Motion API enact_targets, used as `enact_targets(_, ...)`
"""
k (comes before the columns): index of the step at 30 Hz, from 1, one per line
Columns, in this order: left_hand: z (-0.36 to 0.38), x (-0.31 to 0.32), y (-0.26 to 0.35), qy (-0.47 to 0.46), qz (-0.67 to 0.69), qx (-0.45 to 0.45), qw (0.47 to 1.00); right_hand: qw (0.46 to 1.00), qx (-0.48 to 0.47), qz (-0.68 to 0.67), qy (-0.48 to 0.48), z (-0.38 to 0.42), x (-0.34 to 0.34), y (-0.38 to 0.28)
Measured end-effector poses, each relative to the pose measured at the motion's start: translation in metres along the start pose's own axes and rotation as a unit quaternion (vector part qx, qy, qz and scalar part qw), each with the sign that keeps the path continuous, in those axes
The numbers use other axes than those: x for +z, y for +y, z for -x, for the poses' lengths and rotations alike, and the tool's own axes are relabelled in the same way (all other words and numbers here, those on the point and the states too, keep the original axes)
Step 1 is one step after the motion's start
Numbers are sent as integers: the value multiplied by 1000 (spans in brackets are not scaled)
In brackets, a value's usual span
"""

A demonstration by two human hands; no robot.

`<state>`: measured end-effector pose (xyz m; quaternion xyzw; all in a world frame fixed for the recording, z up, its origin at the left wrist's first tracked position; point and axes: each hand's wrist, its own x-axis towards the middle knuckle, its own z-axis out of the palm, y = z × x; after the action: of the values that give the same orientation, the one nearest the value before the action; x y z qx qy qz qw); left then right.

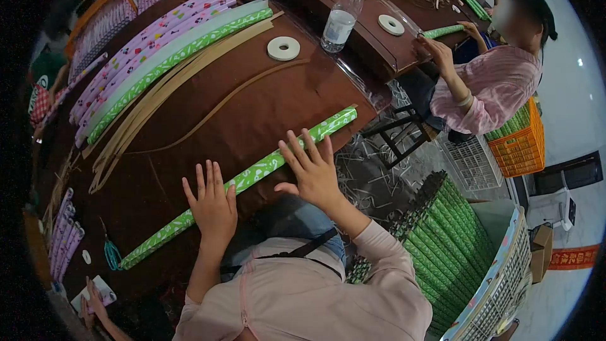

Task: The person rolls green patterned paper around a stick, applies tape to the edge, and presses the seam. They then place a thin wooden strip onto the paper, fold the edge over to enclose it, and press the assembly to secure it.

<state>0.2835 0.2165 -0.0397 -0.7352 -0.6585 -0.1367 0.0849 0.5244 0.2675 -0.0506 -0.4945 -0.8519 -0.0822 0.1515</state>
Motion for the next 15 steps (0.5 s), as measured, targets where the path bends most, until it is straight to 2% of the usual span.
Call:
enact_targets(3,0,0,1,2,3,-1,1000,999,52,-6,5,4,-3,14)
enact_targets(4,1,0,1,1,3,-1,1000,996,64,-63,16,3,-10,15)
enact_targets(5,1,0,1,0,2,-1,1000,996,64,-62,16,2,-9,15)
enact_targets(7,2,0,2,-1,2,-3,1000,958,122,-246,84,1,-4,14)
enact_targets(11,4,1,4,-3,-3,-10,1000,922,184,-308,146,-6,14,-5)
enact_targets(14,3,0,4,-3,-1,-8,1000,953,197,-200,117,-17,10,-30)
enact_targets(15,3,0,3,-2,-1,-7,1000,964,173,-173,106,-18,12,-34)
